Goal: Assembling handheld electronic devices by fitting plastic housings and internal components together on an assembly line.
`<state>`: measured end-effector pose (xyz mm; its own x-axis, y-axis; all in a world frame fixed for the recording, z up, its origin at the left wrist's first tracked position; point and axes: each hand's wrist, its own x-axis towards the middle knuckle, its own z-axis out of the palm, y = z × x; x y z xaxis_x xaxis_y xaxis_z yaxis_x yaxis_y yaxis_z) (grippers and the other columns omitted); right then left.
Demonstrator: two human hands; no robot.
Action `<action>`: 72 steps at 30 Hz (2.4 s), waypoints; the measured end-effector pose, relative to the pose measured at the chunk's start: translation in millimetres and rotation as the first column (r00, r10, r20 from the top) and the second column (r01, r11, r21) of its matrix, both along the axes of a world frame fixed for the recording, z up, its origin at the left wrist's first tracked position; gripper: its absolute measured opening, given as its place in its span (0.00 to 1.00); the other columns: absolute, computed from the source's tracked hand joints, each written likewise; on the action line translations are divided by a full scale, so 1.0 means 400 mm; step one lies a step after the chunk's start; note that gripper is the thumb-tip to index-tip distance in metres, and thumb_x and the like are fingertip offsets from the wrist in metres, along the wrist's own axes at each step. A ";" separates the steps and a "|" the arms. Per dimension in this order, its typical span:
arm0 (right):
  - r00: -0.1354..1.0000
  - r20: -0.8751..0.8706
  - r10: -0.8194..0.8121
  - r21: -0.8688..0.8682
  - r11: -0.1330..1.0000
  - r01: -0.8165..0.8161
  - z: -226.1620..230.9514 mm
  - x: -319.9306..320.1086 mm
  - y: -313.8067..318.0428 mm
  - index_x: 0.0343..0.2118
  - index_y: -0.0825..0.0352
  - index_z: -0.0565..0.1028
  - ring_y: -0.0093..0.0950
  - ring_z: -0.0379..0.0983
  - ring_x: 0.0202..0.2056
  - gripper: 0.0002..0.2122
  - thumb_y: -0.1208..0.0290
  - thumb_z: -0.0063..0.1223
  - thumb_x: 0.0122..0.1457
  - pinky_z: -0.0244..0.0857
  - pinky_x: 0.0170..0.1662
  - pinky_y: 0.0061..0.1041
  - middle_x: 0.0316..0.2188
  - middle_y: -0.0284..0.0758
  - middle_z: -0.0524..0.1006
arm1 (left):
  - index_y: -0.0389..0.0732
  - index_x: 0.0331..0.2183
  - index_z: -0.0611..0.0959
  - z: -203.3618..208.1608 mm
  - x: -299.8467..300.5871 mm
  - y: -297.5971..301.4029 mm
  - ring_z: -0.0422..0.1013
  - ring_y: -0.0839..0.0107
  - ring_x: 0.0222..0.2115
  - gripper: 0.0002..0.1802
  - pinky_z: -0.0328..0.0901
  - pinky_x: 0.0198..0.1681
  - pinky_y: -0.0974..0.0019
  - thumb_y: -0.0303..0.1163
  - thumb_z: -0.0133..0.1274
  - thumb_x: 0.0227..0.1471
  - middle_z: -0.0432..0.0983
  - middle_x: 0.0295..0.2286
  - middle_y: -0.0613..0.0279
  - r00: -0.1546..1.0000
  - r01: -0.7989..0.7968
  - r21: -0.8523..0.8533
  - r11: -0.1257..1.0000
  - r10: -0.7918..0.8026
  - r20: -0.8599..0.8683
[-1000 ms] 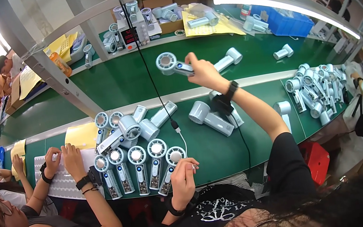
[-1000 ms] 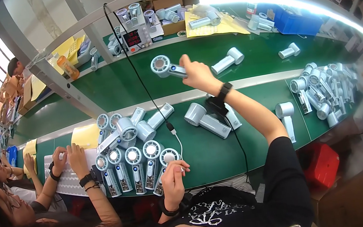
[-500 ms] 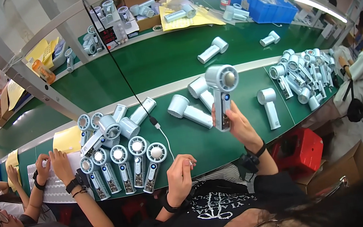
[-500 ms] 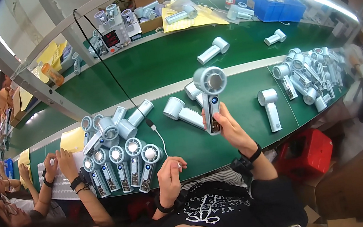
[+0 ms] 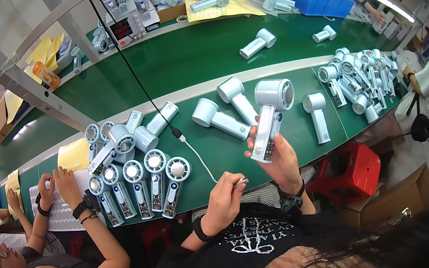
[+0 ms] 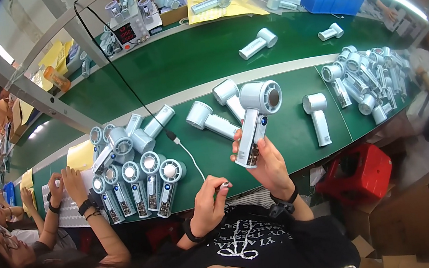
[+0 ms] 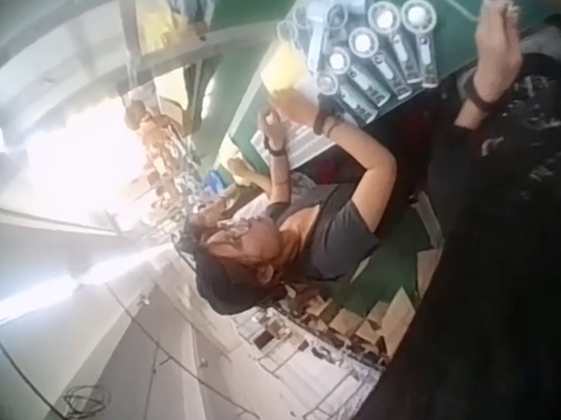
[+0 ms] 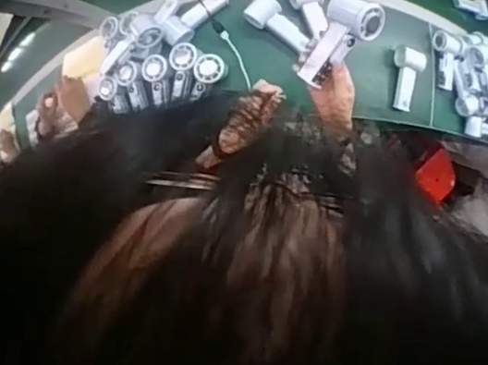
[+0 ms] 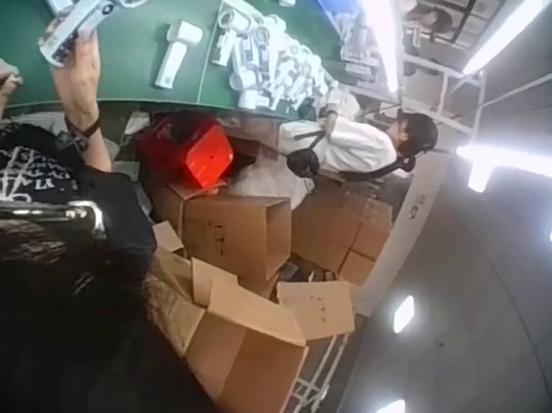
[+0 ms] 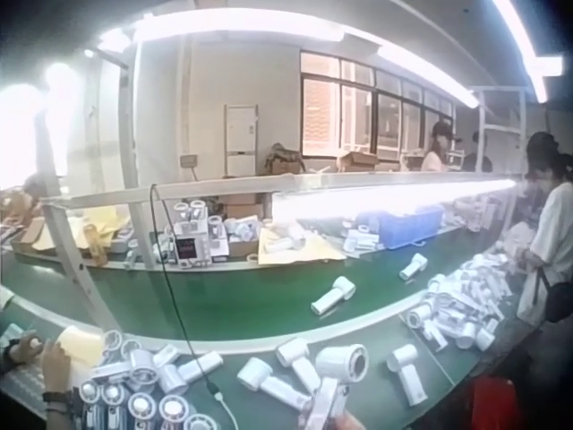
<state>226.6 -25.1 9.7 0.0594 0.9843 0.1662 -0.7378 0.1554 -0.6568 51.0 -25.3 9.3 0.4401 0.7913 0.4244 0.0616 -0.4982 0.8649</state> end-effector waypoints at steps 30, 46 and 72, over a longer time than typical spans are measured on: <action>0.913 0.375 -0.160 0.069 0.987 0.145 -0.072 -0.080 -0.017 0.54 0.68 0.53 0.40 0.68 0.51 0.23 0.79 0.49 0.59 0.64 0.54 0.40 0.49 0.45 0.67 | 0.33 0.28 0.76 -0.008 -0.012 0.021 0.67 0.56 0.19 0.02 0.60 0.22 0.59 0.21 0.53 0.48 0.68 0.20 0.54 0.978 -0.098 0.045 0.994 0.105 -0.178; 0.749 0.658 -0.073 0.061 0.997 0.043 -0.009 -0.016 -0.026 0.51 0.71 0.61 0.36 0.70 0.50 0.32 0.68 0.68 0.45 0.66 0.52 0.35 0.45 0.42 0.72 | 0.30 0.23 0.77 -0.082 -0.060 0.044 0.73 0.68 0.36 0.07 0.64 0.41 0.70 0.22 0.58 0.47 0.75 0.41 0.49 0.974 0.056 -0.283 0.958 0.010 0.227; 0.292 0.641 -0.710 0.752 0.657 -0.056 0.026 0.089 0.001 0.52 0.66 0.57 0.40 0.74 0.41 0.44 0.54 0.74 0.34 0.64 0.49 0.52 0.39 0.50 0.74 | 0.30 0.26 0.75 -0.016 -0.087 0.035 0.63 0.78 0.23 0.20 0.59 0.26 0.75 0.32 0.36 0.63 0.73 0.35 0.57 0.999 0.010 -0.282 0.959 0.002 0.042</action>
